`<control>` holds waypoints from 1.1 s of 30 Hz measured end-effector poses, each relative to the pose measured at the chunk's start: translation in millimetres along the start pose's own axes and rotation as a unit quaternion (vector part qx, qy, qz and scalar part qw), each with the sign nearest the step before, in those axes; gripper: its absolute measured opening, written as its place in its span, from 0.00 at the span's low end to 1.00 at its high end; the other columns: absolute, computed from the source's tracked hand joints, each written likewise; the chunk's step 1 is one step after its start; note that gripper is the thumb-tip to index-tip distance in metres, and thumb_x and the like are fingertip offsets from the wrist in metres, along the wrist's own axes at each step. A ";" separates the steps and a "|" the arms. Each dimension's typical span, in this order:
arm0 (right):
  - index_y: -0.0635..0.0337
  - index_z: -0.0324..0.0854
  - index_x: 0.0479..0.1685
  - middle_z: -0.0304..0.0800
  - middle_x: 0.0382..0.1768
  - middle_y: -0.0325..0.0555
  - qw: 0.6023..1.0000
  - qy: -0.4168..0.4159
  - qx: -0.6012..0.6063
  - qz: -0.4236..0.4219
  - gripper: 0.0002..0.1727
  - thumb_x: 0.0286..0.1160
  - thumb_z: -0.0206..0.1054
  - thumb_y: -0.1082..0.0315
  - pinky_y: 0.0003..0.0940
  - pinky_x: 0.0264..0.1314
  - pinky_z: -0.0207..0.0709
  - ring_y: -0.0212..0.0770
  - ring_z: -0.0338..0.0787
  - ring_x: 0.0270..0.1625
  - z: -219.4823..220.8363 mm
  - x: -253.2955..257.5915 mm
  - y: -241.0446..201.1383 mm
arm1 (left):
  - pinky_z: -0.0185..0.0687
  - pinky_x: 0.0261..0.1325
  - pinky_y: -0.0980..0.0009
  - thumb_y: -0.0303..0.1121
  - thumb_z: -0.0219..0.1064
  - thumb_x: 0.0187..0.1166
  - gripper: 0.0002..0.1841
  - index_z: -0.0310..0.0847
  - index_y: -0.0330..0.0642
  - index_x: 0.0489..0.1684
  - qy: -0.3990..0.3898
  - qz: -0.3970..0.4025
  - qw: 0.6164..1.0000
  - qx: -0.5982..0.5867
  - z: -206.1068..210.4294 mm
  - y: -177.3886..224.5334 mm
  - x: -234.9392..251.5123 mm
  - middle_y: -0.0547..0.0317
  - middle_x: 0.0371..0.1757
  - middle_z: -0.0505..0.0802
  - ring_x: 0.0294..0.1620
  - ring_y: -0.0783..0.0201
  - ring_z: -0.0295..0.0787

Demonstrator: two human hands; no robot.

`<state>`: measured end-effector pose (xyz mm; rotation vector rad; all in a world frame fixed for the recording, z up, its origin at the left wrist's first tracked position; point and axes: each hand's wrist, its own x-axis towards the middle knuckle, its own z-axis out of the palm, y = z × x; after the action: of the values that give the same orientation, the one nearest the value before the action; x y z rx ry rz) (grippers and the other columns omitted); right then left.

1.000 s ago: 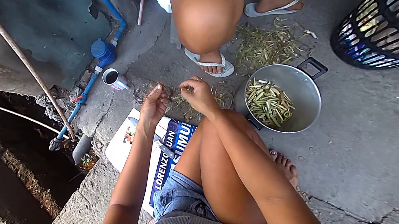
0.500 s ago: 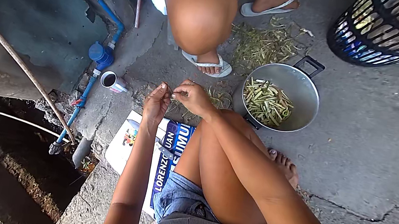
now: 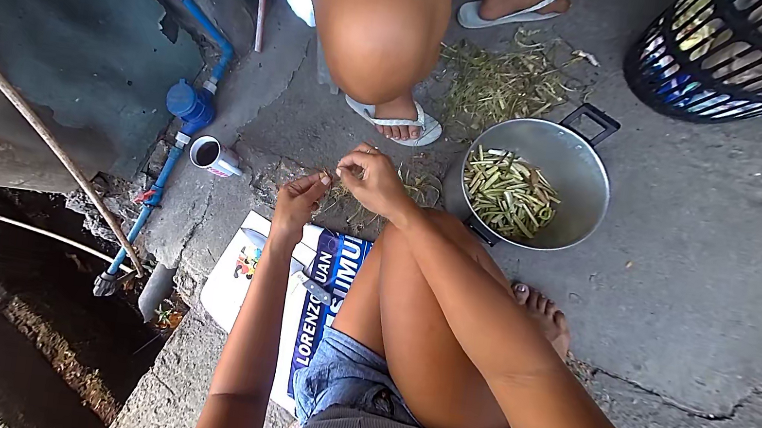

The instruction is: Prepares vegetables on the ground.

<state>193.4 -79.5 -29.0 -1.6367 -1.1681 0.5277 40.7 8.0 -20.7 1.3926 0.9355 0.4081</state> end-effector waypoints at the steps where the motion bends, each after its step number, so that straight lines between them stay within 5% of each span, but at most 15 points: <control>1: 0.70 0.90 0.41 0.88 0.47 0.59 1.000 0.017 0.012 0.010 0.10 0.77 0.66 0.71 0.51 0.58 0.79 0.53 0.87 0.51 -1.4 0.3 -0.3 | 0.69 0.25 0.84 0.31 0.64 0.87 0.08 0.88 0.40 0.51 -0.005 -0.013 1.000 -0.010 -1.0 -1.2 0.0 0.68 0.33 0.89 0.24 0.80 0.75; 9: 0.68 0.90 0.47 0.88 0.50 0.57 0.977 0.174 0.048 0.114 0.11 0.81 0.65 0.69 0.42 0.55 0.79 0.45 0.86 0.47 -8.2 3.3 5.4 | 0.73 0.27 0.84 0.27 0.62 0.87 0.07 0.87 0.38 0.50 -0.038 -0.048 0.997 -0.054 -14.3 -14.4 -0.2 0.65 0.35 0.90 0.23 0.80 0.76; 12: 0.65 0.90 0.59 0.84 0.63 0.63 0.981 0.082 -0.033 0.171 0.16 0.82 0.61 0.72 0.53 0.70 0.76 0.57 0.84 0.65 -14.9 3.1 5.0 | 0.76 0.29 0.84 0.26 0.60 0.88 0.08 0.87 0.39 0.50 -0.049 -0.049 0.996 -0.063 -18.8 -15.3 -1.4 0.65 0.35 0.90 0.24 0.79 0.78; 14: 0.62 0.93 0.56 0.84 0.66 0.64 0.971 0.001 -0.105 0.213 0.14 0.81 0.62 0.71 0.60 0.74 0.71 0.61 0.80 0.72 -17.9 5.1 0.6 | 0.75 0.29 0.83 0.26 0.59 0.89 0.09 0.87 0.38 0.51 -0.055 -0.051 0.995 -0.070 -20.8 -16.0 -1.1 0.64 0.37 0.90 0.25 0.79 0.78; 19: 0.63 0.93 0.41 0.88 0.57 0.63 0.938 -0.027 -0.225 0.262 0.15 0.74 0.74 0.57 0.64 0.70 0.69 0.63 0.82 0.69 -25.9 23.4 9.4 | 0.74 0.27 0.84 0.28 0.59 0.89 0.09 0.87 0.39 0.51 -0.037 -0.052 0.995 -0.075 -20.6 -16.2 -0.1 0.63 0.40 0.92 0.25 0.79 0.78; 21: 0.64 0.92 0.46 0.86 0.62 0.66 0.927 -0.039 -0.223 0.300 0.16 0.73 0.74 0.59 0.67 0.72 0.69 0.66 0.79 0.73 -31.6 30.4 20.8 | 0.72 0.26 0.85 0.29 0.60 0.89 0.09 0.87 0.40 0.50 -0.019 -0.051 0.996 -0.070 -19.9 -15.8 -1.5 0.63 0.40 0.92 0.24 0.80 0.78; 24: 0.59 0.88 0.66 0.80 0.72 0.67 0.910 -0.074 -0.200 0.357 0.21 0.73 0.69 0.69 0.70 0.74 0.68 0.68 0.76 0.78 -36.9 33.4 31.1 | 0.70 0.25 0.85 0.30 0.60 0.89 0.09 0.88 0.41 0.50 -0.002 -0.047 0.997 -0.057 -23.2 -17.8 -4.9 0.66 0.39 0.92 0.23 0.81 0.75; 29: 0.71 0.84 0.52 0.83 0.65 0.71 0.891 -0.038 -0.228 0.390 0.18 0.72 0.73 0.64 0.69 0.68 0.72 0.68 0.80 0.72 -45.1 35.0 28.4 | 0.72 0.29 0.83 0.31 0.63 0.88 0.09 0.87 0.38 0.53 0.030 -0.046 0.998 -0.021 -33.5 -28.9 -7.8 0.65 0.38 0.89 0.26 0.79 0.76; 33: 0.60 0.83 0.74 0.82 0.72 0.65 0.904 -0.078 -0.182 0.378 0.25 0.75 0.67 0.70 0.70 0.74 0.69 0.66 0.79 0.77 -51.0 32.3 38.7 | 0.70 0.28 0.82 0.30 0.64 0.87 0.09 0.87 0.36 0.52 0.044 -0.046 0.998 -0.008 -39.5 -35.3 -8.8 0.64 0.37 0.90 0.25 0.79 0.76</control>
<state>264.5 -76.1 -37.7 -2.4196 -0.7242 0.9812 -4.0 20.7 -47.7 1.3209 1.0619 0.4101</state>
